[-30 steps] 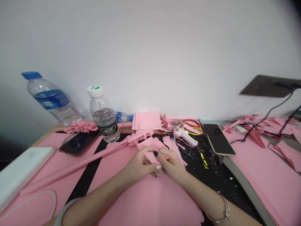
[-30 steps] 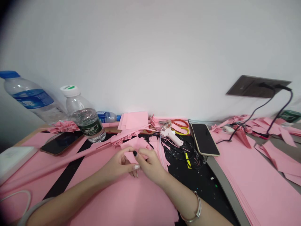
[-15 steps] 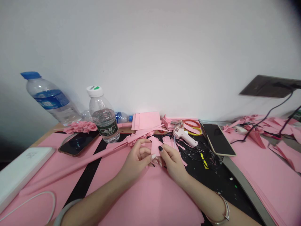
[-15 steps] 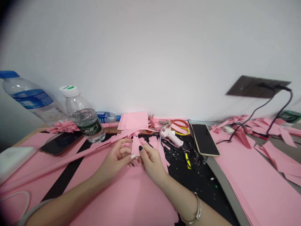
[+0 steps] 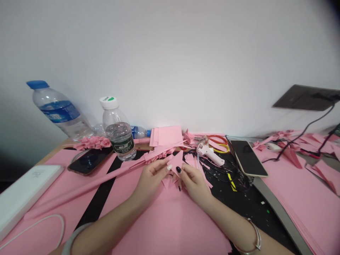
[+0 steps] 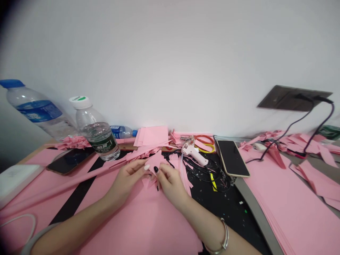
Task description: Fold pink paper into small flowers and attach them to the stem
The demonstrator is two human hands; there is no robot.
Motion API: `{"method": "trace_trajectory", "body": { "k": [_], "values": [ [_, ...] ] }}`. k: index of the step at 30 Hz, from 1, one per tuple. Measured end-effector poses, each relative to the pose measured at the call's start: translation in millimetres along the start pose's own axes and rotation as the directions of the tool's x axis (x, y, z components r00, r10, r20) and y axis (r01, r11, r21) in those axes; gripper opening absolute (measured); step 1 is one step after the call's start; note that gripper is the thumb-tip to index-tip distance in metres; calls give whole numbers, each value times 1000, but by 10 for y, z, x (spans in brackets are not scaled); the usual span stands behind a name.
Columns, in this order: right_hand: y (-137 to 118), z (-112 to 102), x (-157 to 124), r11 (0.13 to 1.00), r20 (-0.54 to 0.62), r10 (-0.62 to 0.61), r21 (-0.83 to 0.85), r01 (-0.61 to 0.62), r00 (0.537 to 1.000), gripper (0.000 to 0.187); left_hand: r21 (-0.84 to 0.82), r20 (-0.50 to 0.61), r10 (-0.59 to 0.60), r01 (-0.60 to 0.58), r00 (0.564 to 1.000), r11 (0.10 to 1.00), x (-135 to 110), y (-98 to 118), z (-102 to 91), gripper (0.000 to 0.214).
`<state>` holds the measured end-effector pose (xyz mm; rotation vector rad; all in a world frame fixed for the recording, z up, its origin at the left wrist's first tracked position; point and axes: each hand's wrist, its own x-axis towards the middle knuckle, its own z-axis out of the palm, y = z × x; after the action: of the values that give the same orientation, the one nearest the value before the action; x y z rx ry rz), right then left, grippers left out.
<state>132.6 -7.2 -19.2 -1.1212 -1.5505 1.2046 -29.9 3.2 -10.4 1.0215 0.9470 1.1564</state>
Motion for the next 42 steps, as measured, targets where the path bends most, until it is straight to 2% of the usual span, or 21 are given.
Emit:
{"method": "trace_trajectory", "body": {
  "k": [2,7,13,18,21,24,27,31,36,39,42],
  "values": [
    [-28,6,-2,999,1,8,-33,-8,1000,44,17,67,5,-6,998,1000,-16,20,2,25],
    [-48,2,-2,1000,-109,17,9,-16,994,38,55,67,8,-11,998,998,-53,44,18,26],
    [-48,4,-2,1000,-196,-29,-14,27,980,43,69,128,-31,22,991,997,-61,26,36,27],
    [-58,39,-1,991,-129,43,132,-26,991,39,32,138,-57,53,989,998,-50,17,51,27],
    [-44,40,7,963,-67,45,268,-26,997,42,28,100,-55,53,993,998,-37,6,39,28],
    [-20,28,24,921,-89,57,390,-18,994,46,9,89,-52,51,995,999,-22,4,20,29],
    [-1,17,43,905,-118,86,426,-28,989,47,-12,111,-43,45,993,999,-13,9,13,33],
    [8,4,50,909,-79,99,412,-58,992,42,-21,79,-60,62,995,998,-14,15,18,38],
    [-14,-6,45,926,-80,77,375,-41,994,26,-29,26,-110,111,994,993,-17,20,11,46],
    [-51,-12,47,967,-147,-44,242,79,988,21,-16,17,-79,79,997,997,-15,14,-1,46],
    [-62,-21,55,977,-97,-187,89,195,978,22,17,14,-66,65,998,998,-13,12,-5,48]
  ]
}}
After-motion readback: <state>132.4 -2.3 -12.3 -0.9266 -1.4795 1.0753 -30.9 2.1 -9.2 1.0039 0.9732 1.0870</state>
